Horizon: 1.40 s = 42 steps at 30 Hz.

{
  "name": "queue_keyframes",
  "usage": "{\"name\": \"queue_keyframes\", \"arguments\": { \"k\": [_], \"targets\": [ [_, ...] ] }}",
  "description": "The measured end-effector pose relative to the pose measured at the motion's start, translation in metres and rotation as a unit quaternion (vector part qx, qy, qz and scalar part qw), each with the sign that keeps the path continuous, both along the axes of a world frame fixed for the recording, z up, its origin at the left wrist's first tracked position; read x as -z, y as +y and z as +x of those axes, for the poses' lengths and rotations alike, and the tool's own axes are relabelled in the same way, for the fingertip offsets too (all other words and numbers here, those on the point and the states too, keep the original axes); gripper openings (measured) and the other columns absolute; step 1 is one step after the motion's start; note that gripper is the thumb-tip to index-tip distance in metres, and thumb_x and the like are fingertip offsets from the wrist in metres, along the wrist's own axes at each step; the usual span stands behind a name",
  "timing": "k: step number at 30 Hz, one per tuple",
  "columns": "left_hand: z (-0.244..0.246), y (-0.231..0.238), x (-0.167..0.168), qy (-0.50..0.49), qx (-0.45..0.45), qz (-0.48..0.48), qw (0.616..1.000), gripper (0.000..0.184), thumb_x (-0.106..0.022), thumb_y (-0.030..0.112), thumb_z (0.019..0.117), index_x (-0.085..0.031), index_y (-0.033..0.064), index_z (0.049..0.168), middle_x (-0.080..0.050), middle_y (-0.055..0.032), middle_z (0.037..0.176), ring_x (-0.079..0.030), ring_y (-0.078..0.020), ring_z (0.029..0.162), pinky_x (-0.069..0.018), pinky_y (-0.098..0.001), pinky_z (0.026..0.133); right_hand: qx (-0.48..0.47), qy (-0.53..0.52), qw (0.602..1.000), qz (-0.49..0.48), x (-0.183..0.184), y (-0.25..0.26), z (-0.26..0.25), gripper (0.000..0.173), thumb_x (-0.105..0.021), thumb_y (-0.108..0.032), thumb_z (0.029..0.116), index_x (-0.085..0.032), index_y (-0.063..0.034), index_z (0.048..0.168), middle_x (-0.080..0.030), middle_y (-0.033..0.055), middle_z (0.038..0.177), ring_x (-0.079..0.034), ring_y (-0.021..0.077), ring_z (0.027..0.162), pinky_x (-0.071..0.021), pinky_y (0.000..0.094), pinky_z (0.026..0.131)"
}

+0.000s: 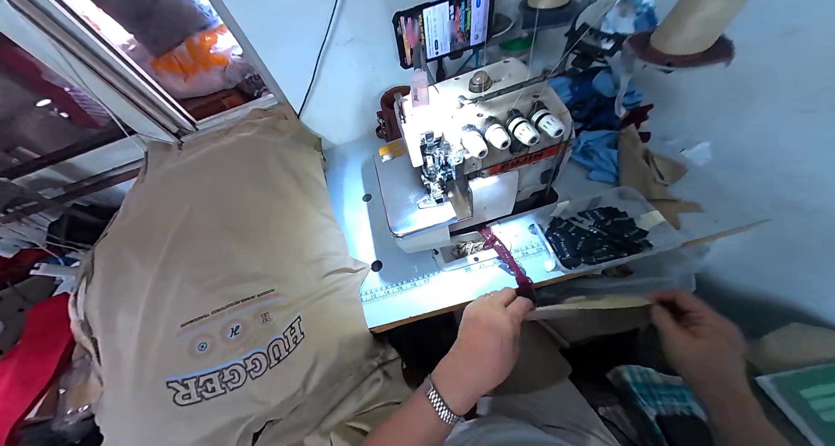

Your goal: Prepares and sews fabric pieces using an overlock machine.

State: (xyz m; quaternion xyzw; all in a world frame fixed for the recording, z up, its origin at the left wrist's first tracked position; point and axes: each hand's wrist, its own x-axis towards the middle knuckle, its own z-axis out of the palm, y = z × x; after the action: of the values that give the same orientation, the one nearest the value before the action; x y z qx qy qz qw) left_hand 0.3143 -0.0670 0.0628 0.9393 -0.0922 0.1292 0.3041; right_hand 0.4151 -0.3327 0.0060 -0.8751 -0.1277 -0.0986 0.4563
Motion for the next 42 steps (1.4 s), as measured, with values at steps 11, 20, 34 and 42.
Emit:
{"name": "queue_keyframes", "arguments": {
  "k": [11, 20, 34, 42],
  "targets": [
    [-0.059, 0.067, -0.065, -0.107, -0.167, -0.479, 0.855, 0.021, -0.051, 0.013, 0.1035, -0.071, 0.0132, 0.107, -0.073, 0.0012, 0.099, -0.069, -0.0108, 0.094, -0.0580, -0.0350, 0.088, -0.133, -0.267, 0.952, 0.063, -0.153, 0.106, -0.021, 0.025, -0.050, -0.020, 0.1018, -0.062, 0.0020, 0.103, -0.065, 0.0157, 0.114, -0.063, 0.0226, 0.111, -0.0542, 0.0396, 0.093],
    [-0.165, 0.172, -0.188, -0.502, -0.396, 0.182, 0.747, 0.019, -0.053, 0.011, 0.1046, -0.064, -0.0049, 0.104, -0.067, -0.0092, 0.100, -0.063, -0.0119, 0.100, -0.0501, -0.0325, 0.093, -0.685, 0.101, 0.665, 0.280, -0.142, 0.287, -0.165, 0.018, -0.058, -0.007, 0.1018, -0.062, 0.0099, 0.108, -0.068, 0.0179, 0.093, -0.068, 0.0178, 0.085, -0.0562, 0.0320, 0.079],
    [-0.052, 0.246, 0.002, 0.097, -0.250, -0.041, 0.962, 0.026, -0.051, 0.015, 0.1050, -0.070, -0.0014, 0.112, -0.070, -0.0149, 0.111, -0.066, -0.0261, 0.109, -0.0500, -0.0427, 0.103, -0.450, 0.427, 0.781, 0.076, -0.063, 0.317, -0.063, 0.024, -0.054, -0.011, 0.1032, -0.055, 0.0021, 0.123, -0.067, 0.0096, 0.092, -0.070, 0.0178, 0.072, -0.0614, 0.0350, 0.070],
    [-0.064, 0.251, 0.005, -0.086, -0.211, -0.210, 0.951, 0.020, -0.061, 0.007, 0.0971, -0.068, -0.0044, 0.113, -0.070, -0.0073, 0.097, -0.067, -0.0087, 0.089, -0.0555, -0.0259, 0.085, -0.386, 0.262, 0.873, 0.141, -0.047, 0.377, -0.059, 0.024, -0.061, -0.023, 0.1007, -0.073, -0.0055, 0.088, -0.063, -0.0009, 0.074, -0.057, 0.0063, 0.068, -0.0474, 0.0292, 0.067]
  ]
}}
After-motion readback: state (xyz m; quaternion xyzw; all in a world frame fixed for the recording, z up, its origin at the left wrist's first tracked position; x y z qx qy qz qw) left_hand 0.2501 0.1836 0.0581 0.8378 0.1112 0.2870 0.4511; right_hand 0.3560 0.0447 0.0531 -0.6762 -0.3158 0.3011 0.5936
